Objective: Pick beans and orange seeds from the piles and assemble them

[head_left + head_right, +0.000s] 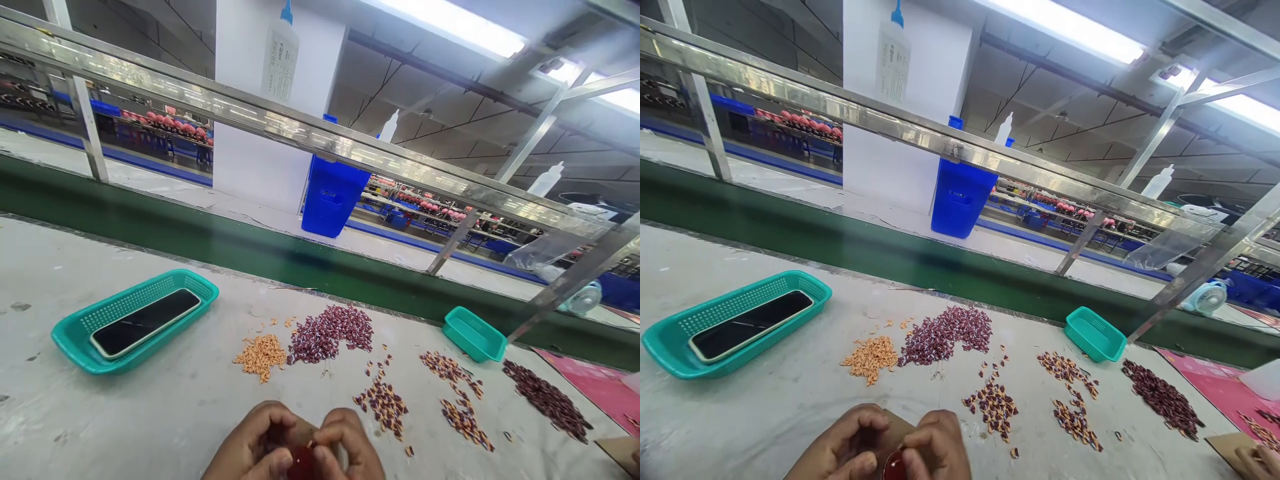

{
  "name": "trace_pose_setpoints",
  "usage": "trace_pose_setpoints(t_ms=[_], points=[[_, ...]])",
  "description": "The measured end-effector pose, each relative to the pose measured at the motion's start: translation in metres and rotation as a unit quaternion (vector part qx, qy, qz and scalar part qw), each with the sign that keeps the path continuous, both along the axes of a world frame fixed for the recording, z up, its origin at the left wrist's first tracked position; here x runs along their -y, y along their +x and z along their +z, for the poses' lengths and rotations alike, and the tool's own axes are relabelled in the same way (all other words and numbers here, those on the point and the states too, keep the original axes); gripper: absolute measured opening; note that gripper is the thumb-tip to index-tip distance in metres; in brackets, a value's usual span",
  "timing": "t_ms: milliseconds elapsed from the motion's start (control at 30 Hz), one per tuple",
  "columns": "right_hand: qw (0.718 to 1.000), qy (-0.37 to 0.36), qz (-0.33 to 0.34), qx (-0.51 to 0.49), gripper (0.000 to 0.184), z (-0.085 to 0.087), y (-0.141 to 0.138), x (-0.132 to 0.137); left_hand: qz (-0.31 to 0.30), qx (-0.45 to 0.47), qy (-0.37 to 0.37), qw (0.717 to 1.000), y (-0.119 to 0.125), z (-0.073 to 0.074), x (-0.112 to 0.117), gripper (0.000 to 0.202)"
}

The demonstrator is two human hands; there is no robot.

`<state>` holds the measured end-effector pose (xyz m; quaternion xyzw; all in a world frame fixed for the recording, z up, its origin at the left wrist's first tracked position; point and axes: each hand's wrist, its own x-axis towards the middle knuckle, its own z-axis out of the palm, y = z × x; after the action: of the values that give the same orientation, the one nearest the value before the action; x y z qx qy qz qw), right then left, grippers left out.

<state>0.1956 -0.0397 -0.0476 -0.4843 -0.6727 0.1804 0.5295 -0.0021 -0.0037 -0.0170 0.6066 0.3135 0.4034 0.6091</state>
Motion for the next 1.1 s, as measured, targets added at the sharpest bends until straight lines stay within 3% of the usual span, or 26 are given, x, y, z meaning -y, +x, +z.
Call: trace_pose_setpoints(t_ms=[67,133,200,267,333,400,500,633,800,1100], points=[[0.986,0.002,-0.033,0.162,0.006,-0.001,0.039,-0.005,0.009,-0.105,0.076,0.992,-0.012,0.006,-0.016,0.009],[0.959,0.006,-0.083,0.272,0.009,-0.003,0.077,-0.008,0.014,-0.21,0.118,0.97,-0.026,0.014,-0.034,0.013],[0.927,-0.019,-0.159,0.339,0.01,-0.001,0.102,-0.009,0.021,-0.293,0.153,0.944,-0.037,0.023,-0.051,0.017],[0.905,-0.042,-0.213,0.365,0.011,0.006,0.109,-0.011,0.006,-0.36,0.206,0.91,-0.042,0.029,-0.063,0.02],[0.904,-0.05,-0.212,0.367,0.011,0.017,0.097,-0.017,-0.006,-0.406,0.251,0.879,-0.041,0.029,-0.072,0.025],[0.915,-0.051,-0.159,0.368,0.012,0.031,0.073,-0.027,-0.013,-0.428,0.274,0.861,-0.037,0.025,-0.076,0.029],[0.915,-0.072,-0.096,0.385,0.018,0.046,0.029,-0.051,-0.019,-0.434,0.288,0.854,-0.032,0.014,-0.077,0.031],[0.904,-0.083,-0.036,0.419,0.016,0.046,-0.01,-0.086,-0.011,-0.435,0.297,0.85,-0.034,0.006,-0.077,0.03],[0.887,-0.092,-0.019,0.451,0.008,0.04,-0.023,-0.112,-0.009,-0.437,0.301,0.848,-0.036,0.011,-0.074,0.033],[0.877,-0.099,-0.002,0.47,0.006,0.044,-0.027,-0.114,-0.034,-0.464,0.315,0.827,-0.031,0.015,-0.071,0.026]])
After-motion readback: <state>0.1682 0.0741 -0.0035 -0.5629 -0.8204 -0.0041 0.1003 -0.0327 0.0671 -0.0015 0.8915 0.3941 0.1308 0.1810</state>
